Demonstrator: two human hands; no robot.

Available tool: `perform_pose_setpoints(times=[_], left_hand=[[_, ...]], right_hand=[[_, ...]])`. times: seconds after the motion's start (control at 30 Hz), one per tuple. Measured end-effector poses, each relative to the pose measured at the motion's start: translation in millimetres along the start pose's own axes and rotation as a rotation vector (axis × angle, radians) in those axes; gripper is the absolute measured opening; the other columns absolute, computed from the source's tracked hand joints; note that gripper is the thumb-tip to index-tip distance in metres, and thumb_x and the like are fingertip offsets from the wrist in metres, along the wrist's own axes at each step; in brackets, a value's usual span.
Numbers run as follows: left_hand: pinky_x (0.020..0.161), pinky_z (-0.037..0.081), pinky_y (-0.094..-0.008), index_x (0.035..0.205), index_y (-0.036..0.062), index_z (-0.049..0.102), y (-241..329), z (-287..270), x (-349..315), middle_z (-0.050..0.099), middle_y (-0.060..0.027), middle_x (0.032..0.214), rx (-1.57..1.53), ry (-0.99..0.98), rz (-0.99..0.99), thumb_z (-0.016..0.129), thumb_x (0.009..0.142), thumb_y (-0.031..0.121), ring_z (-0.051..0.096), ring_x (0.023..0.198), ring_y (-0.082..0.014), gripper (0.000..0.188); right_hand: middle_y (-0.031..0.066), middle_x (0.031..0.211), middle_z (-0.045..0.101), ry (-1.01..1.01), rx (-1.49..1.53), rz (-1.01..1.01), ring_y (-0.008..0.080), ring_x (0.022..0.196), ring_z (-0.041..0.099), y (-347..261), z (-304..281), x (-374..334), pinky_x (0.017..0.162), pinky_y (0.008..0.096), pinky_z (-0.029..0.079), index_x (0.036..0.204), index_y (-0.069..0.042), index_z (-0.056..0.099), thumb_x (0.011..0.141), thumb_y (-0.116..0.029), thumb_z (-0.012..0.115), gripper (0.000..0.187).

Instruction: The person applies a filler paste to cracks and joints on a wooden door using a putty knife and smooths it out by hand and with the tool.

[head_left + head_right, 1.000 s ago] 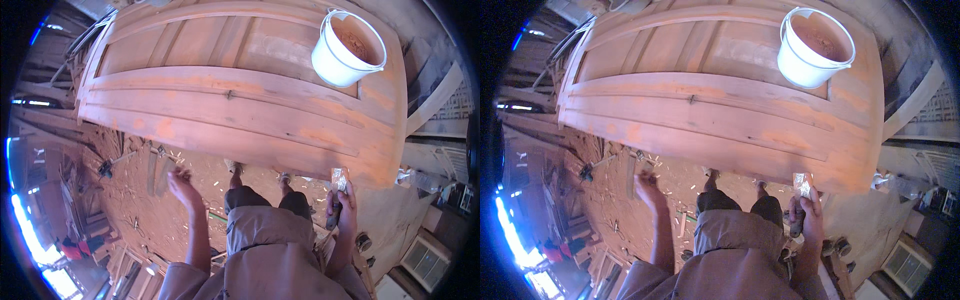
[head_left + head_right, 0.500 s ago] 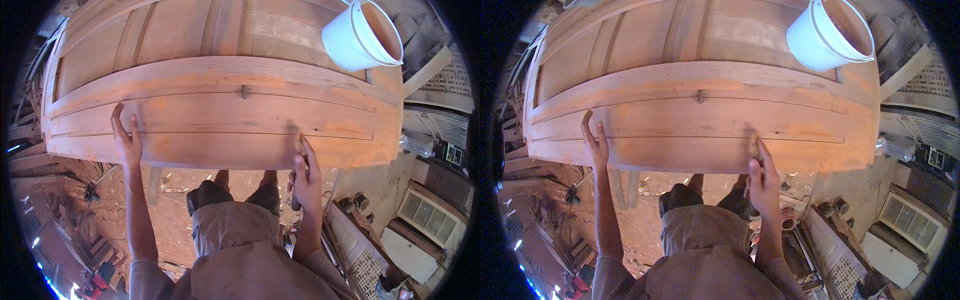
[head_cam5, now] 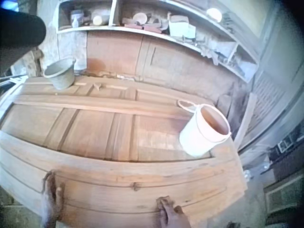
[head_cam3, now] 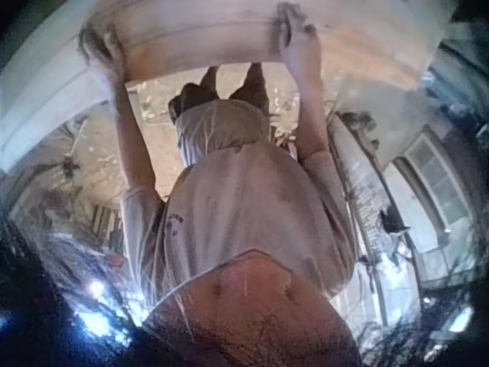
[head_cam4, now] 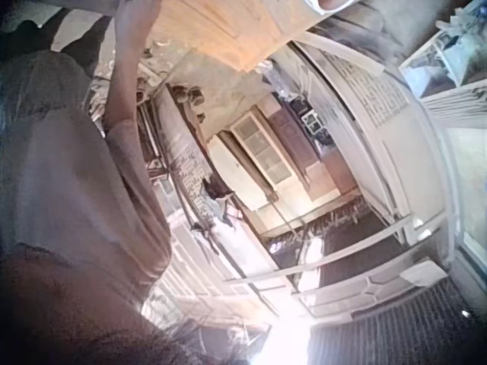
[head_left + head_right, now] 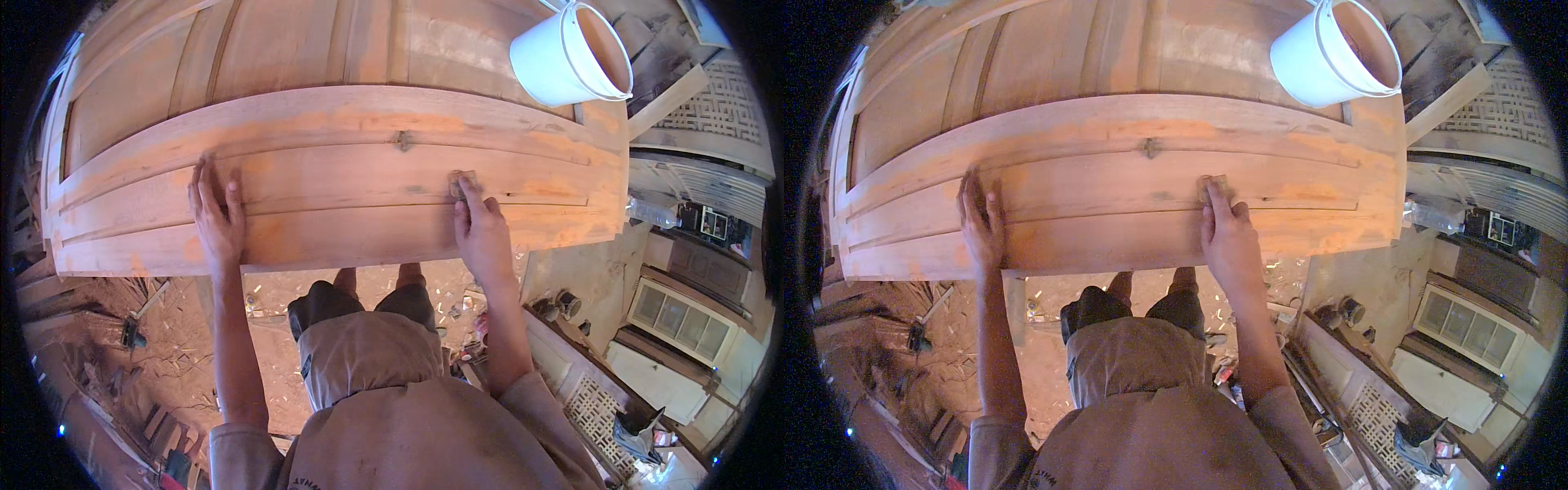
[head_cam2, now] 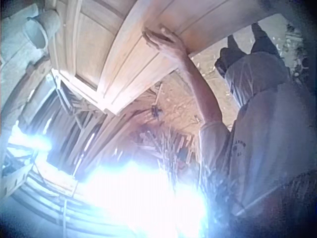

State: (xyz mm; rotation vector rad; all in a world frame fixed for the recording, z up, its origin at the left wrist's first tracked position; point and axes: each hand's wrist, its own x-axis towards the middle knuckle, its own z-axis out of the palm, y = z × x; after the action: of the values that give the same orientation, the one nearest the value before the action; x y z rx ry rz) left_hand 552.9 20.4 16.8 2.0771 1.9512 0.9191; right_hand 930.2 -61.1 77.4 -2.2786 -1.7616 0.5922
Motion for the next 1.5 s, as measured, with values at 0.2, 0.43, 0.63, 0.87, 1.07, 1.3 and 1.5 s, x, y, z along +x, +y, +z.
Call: perform_pose_setpoints(times=[0.2, 0.43, 0.63, 0.87, 1.07, 1.3, 1.5], left_hand=[[0.109, 0.038, -0.0508, 0.137, -0.0031, 0.048, -1.1, 0.2, 1.2, 0.05, -0.0254, 0.139, -0.011, 0.028, -0.01, 0.053, 0.102, 0.028, 0.047, 0.13, -0.0428, 0.047], [0.108, 0.038, -0.0502, 0.135, -0.0039, 0.049, 0.1, 2.3, 3.1, 0.051, -0.0249, 0.139, -0.008, 0.042, 0.018, 0.053, 0.102, 0.027, 0.047, 0.13, -0.0421, 0.045], [0.108, 0.038, -0.0502, 0.134, -0.004, 0.049, -3.0, 0.4, 1.6, 0.051, -0.0245, 0.138, 0.033, 0.048, 0.015, 0.052, 0.102, 0.027, 0.047, 0.129, -0.0423, 0.045], [0.108, 0.039, -0.049, 0.134, -0.0043, 0.049, -0.9, 1.6, 0.4, 0.052, -0.024, 0.137, 0.026, 0.038, 0.011, 0.052, 0.102, 0.026, 0.047, 0.129, -0.0418, 0.044], [0.108, 0.039, -0.0487, 0.133, -0.0045, 0.05, 0.7, 0.3, 2.0, 0.052, -0.0236, 0.137, 0.036, 0.019, -0.022, 0.053, 0.102, 0.026, 0.048, 0.129, -0.0413, 0.044], [0.108, 0.04, -0.049, 0.131, -0.0048, 0.051, -3.2, 2.5, 0.8, 0.053, -0.0242, 0.135, 0.062, 0.052, 0.022, 0.053, 0.102, 0.026, 0.049, 0.127, -0.0413, 0.043], [0.108, 0.04, -0.0489, 0.132, -0.0036, 0.051, -4.2, 3.3, 1.3, 0.052, -0.0236, 0.137, 0.069, 0.044, 0.001, 0.054, 0.101, 0.024, 0.049, 0.128, -0.0412, 0.042]], right_hand=[[0.0272, 0.087, 0.059, -0.108, -0.044, -0.058, 0.0468, 0.075, 0.065, 7.6, -26.0, -7.1, 0.067, 0.0531, 0.054, 0.14, -0.018, 0.052, 0.099, -0.021, 0.052, 0.041], [0.0257, 0.086, 0.06, 0.073, -0.065, -0.077, 0.0433, 0.075, 0.065, 23.9, -5.5, 5.6, 0.067, 0.0505, 0.053, 0.138, -0.017, 0.056, 0.097, -0.019, 0.057, 0.04], [0.0221, 0.085, 0.06, 0.044, -0.019, -0.155, 0.0391, 0.075, 0.064, 47.6, -28.8, -2.2, 0.069, 0.0478, 0.053, 0.134, -0.014, 0.059, 0.096, -0.015, 0.059, 0.038], [0.0212, 0.092, 0.061, 0.078, -0.065, -0.229, 0.0384, 0.073, 0.065, 52.7, -18.0, 3.2, 0.067, 0.0478, 0.054, 0.135, -0.017, 0.059, 0.097, -0.02, 0.059, 0.038], [0.018, 0.089, 0.061, 0.03, -0.065, -0.202, 0.0356, 0.072, 0.064, 73.0, -36.3, 3.9, 0.065, 0.0445, 0.054, 0.138, -0.022, 0.058, 0.096, -0.018, 0.06, 0.042], [0.0184, 0.092, 0.061, 0.014, -0.115, -0.223, 0.0366, 0.073, 0.065, 85.1, -42.3, -2.2, 0.064, 0.0458, 0.054, 0.137, -0.024, 0.058, 0.097, -0.02, 0.059, 0.04], [0.0196, 0.091, 0.064, 0.034, 0.0, -0.326, 0.0365, 0.077, 0.066, 75.8, -36.5, 10.3, 0.071, 0.0456, 0.054, 0.132, -0.017, 0.063, 0.095, -0.018, 0.062, 0.036]])
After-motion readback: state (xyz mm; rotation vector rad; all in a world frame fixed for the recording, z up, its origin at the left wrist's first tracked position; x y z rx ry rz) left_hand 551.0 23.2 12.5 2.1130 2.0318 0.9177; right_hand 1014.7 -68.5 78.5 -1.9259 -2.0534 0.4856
